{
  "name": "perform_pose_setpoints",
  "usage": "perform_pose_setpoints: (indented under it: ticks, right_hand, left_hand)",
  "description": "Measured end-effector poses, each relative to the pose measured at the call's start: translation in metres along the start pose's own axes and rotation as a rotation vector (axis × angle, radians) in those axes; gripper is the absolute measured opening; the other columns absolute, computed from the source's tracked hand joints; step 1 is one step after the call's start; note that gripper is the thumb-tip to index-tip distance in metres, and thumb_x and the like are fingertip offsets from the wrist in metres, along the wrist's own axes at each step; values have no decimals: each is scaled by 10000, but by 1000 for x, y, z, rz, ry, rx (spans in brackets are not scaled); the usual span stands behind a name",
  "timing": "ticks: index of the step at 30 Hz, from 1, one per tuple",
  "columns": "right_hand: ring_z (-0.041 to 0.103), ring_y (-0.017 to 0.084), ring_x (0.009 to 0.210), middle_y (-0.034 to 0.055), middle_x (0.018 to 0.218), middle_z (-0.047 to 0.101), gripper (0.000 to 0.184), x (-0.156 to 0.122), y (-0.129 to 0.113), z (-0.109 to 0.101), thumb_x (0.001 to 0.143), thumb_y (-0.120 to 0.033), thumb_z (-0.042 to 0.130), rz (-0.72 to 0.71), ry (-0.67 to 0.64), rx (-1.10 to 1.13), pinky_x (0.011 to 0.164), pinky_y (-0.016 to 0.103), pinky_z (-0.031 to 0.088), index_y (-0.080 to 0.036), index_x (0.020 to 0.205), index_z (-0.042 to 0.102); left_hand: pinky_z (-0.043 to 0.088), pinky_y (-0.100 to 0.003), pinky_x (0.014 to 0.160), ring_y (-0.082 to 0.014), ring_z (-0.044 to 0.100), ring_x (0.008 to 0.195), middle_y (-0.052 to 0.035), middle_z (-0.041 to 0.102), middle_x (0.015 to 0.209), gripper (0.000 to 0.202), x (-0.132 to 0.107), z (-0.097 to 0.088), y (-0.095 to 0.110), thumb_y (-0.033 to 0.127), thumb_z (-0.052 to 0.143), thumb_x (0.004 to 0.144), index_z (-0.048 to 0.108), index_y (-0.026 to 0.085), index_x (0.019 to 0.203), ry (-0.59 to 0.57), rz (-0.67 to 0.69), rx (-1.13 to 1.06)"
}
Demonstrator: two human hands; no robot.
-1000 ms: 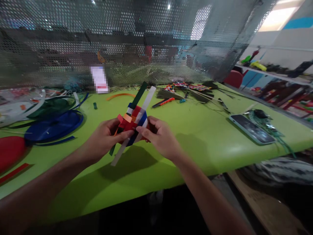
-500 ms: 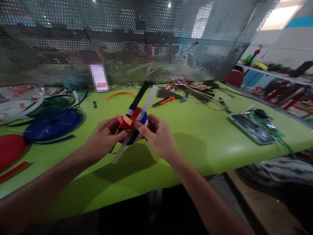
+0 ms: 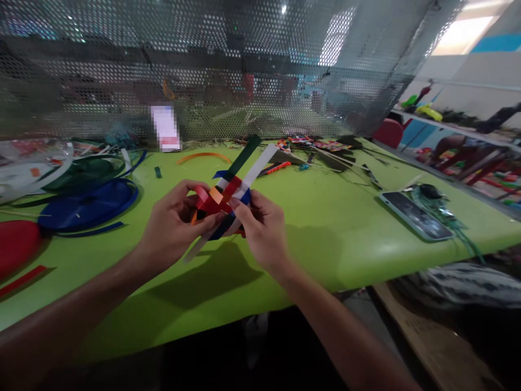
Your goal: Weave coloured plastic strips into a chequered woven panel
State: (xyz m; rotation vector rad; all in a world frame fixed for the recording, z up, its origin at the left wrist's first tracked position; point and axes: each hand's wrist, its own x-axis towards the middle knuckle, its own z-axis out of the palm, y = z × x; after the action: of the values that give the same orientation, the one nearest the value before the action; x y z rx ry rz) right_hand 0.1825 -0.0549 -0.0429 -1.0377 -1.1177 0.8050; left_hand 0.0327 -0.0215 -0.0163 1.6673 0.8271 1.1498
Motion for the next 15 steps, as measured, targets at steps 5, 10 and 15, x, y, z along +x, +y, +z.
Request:
perform_pose_setpoints:
  ticks: [5,10,15]
  right_hand:
    - [431,75,471,-44,611,513,234,1,1,2,840,-433,655,-5,26,1,388,196,367,-206,890,676]
    - [425,70,467,-48,609,511,294,3,4,2,841,-491,676,14,-33,41,394,192,365,-202,888,653]
    - [488,87,516,-23,707,570,364,7,5,-4,856,-563,648,24,-79,37,420,206,409,-207,918,604]
  left_hand:
    - [505,-219,609,-118,632,643,31,681,752,535,-3,2,1,212,789,715,529,204,1182,-13,17,-30]
    - [488,-226,592,-125,638,645,12,718,806,523,-5,0,-4,190,746,750,532,235,1226,9,15,54]
    - [550,-270,745,-160,689,794,-40,751,892,361,-1,-1,-8,176,735,695,616,177,1036,27,41,9]
